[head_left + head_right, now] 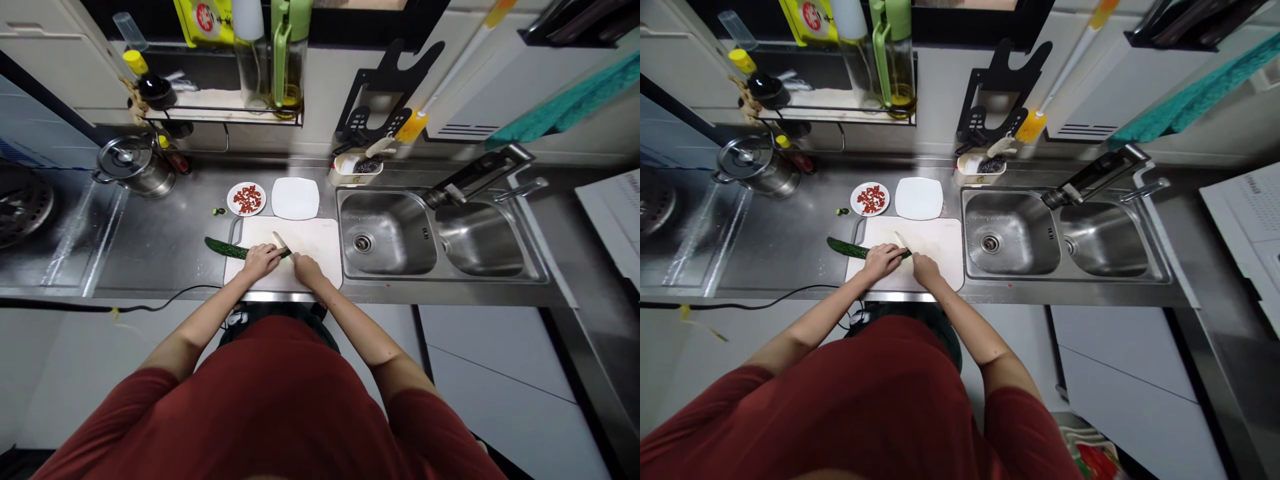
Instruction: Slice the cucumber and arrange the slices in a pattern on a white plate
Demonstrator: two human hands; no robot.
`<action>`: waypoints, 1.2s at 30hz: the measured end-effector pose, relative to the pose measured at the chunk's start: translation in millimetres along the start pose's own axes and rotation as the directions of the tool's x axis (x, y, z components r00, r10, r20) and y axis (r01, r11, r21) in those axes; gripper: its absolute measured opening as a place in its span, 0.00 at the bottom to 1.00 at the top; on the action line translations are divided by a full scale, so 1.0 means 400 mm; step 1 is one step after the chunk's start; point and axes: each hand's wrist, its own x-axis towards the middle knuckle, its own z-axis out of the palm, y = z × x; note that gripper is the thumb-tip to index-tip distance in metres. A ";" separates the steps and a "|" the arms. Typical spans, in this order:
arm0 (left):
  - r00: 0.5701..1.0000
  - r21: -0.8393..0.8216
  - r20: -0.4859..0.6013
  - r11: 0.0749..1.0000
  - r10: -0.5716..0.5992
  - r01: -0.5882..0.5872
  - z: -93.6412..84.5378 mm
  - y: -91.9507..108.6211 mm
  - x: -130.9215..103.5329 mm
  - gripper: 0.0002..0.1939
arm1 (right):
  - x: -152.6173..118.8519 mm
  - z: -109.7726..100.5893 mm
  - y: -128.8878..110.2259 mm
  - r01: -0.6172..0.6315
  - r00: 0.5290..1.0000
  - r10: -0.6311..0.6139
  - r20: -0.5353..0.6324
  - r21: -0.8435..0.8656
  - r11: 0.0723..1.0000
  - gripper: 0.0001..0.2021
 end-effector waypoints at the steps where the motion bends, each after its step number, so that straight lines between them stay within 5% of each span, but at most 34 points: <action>1: 1.000 0.002 -0.001 1.000 0.000 0.000 0.000 0.000 0.000 0.18 | 0.000 0.002 0.001 0.004 1.000 -0.004 -0.005 -0.001 1.000 0.15; 12: 1.000 0.004 -0.007 1.000 -0.003 0.003 0.006 -0.002 -0.001 0.18 | -0.042 0.004 0.023 -0.014 0.999 0.014 0.041 0.006 1.000 0.14; 36: 1.000 0.005 -0.015 1.000 -0.010 0.010 0.014 -0.004 -0.001 0.17 | 0.013 0.024 0.002 -0.011 1.000 0.011 -0.009 0.002 1.000 0.14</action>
